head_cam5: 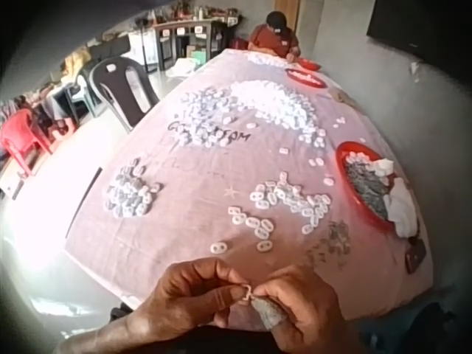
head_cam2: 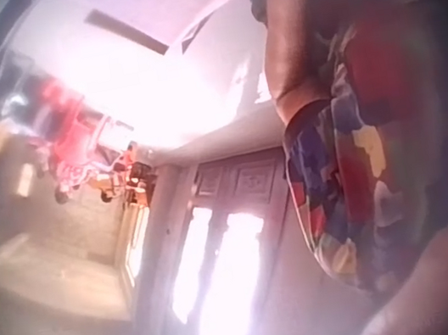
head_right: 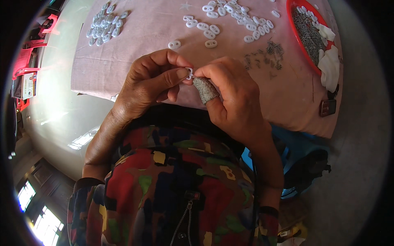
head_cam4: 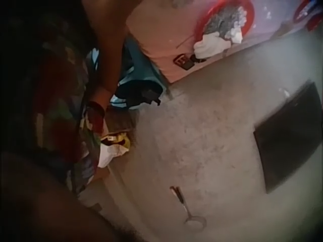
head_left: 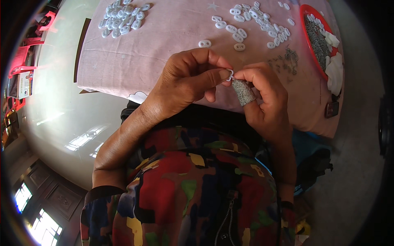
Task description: The person assembles plastic cord locks by inserting small metal springs into plastic pieces by hand and sorting them on the table.
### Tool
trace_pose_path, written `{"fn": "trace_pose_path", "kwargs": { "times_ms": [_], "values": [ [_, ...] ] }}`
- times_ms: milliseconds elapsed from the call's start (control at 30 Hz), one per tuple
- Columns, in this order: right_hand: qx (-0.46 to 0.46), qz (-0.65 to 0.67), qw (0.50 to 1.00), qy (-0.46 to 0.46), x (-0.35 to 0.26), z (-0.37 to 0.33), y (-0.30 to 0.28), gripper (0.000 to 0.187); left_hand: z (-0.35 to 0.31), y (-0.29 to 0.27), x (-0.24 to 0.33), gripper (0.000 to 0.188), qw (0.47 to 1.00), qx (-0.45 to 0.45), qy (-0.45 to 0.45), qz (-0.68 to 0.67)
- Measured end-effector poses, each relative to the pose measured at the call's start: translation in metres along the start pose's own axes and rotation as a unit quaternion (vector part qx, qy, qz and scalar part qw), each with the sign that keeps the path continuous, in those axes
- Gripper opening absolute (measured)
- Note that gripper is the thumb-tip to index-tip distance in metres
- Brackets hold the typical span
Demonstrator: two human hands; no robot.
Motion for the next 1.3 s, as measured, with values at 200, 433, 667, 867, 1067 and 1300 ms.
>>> {"fn": "trace_pose_path", "kwargs": {
  "times_ms": [200,433,667,867,1067,1300],
  "values": [
    [0.006,-0.061,0.998,-0.017,-0.003,0.001,0.000,0.031,0.002,-0.002,0.001,0.013,0.999,0.001,0.035,0.008],
    [0.002,-0.088,0.996,-0.022,-0.003,0.002,0.002,0.029,0.003,-0.003,-0.001,0.013,0.998,-0.004,0.051,0.036],
    [0.006,-0.092,0.995,-0.029,-0.004,0.003,0.002,0.029,0.003,-0.004,0.000,0.013,0.998,-0.001,0.052,0.045],
    [0.003,-0.105,0.994,-0.033,-0.005,0.005,0.002,0.028,0.004,-0.003,-0.001,0.012,0.997,-0.011,0.057,0.060],
    [-0.005,-0.116,0.992,-0.040,-0.010,0.008,0.000,0.025,0.002,-0.003,0.001,0.011,0.996,-0.001,0.061,0.067],
    [-0.015,-0.115,0.993,-0.028,-0.014,0.008,0.001,0.021,0.001,-0.002,-0.011,0.011,0.999,-0.001,0.026,0.025]
  ]
}}
Point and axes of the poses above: each hand's wrist, its own z-axis towards the middle knuckle, its own y-axis out of the palm, x = y × z, the point moved 8 cm from there along z, towards the middle knuckle, and after that the axes turned 5 degrees about -z, right-handed, at the moved point
